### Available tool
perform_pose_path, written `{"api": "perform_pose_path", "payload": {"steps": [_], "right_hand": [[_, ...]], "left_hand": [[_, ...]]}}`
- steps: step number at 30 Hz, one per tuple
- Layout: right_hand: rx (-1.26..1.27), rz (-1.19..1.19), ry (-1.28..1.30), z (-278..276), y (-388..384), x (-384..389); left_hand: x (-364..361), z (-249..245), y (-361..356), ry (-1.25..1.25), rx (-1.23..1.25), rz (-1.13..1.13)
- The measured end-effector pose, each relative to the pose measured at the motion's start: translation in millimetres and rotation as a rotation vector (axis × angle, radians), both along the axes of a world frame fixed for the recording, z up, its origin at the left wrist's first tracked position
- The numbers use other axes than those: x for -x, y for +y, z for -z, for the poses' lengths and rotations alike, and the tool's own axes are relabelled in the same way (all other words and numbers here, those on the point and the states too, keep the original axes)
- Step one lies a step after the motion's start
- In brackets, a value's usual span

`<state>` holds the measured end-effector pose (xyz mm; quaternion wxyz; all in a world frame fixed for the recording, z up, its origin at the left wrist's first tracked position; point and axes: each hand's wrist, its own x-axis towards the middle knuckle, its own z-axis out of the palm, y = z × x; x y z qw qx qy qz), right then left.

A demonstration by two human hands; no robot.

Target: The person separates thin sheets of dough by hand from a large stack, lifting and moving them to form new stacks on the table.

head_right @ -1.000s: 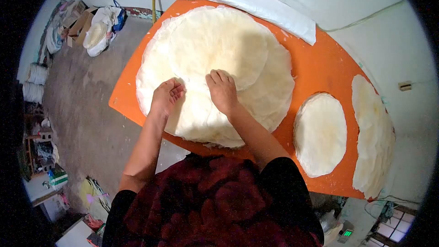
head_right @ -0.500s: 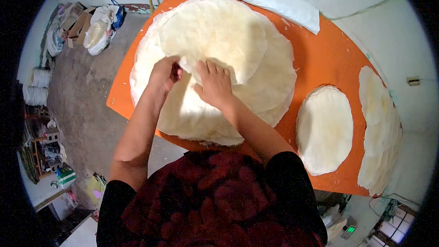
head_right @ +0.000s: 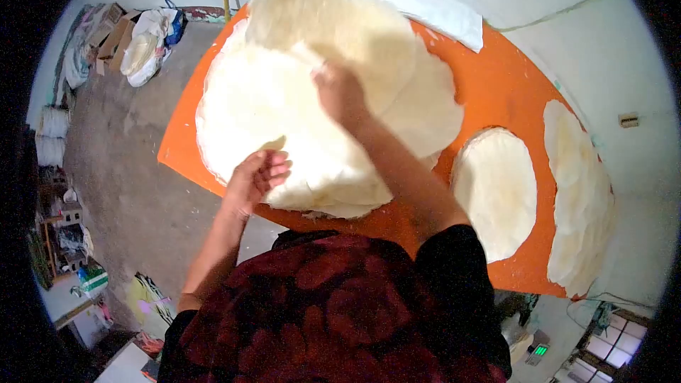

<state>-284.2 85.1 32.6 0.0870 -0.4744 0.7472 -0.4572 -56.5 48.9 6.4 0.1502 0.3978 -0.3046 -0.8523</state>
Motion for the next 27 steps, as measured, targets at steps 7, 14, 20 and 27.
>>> {"api": "perform_pose_path", "payload": {"steps": [7, 14, 20, 27], "right_hand": [[-0.343, -0.098, -0.538, 30, -18, -88], [0.212, -0.057, 0.239, -55, -32, 50], [-0.303, -0.051, 0.571, -202, 6, 11], [-0.032, -0.191, 0.75, -29, 73, -70]], "left_hand": [[3, 5, 23, -0.232, -0.033, 0.131], [-2, 56, -11, -0.184, -0.167, -0.425], [-11, 86, -34, -0.198, 0.349, -0.043], [-45, 14, -7, -0.053, -0.176, 0.081]]}}
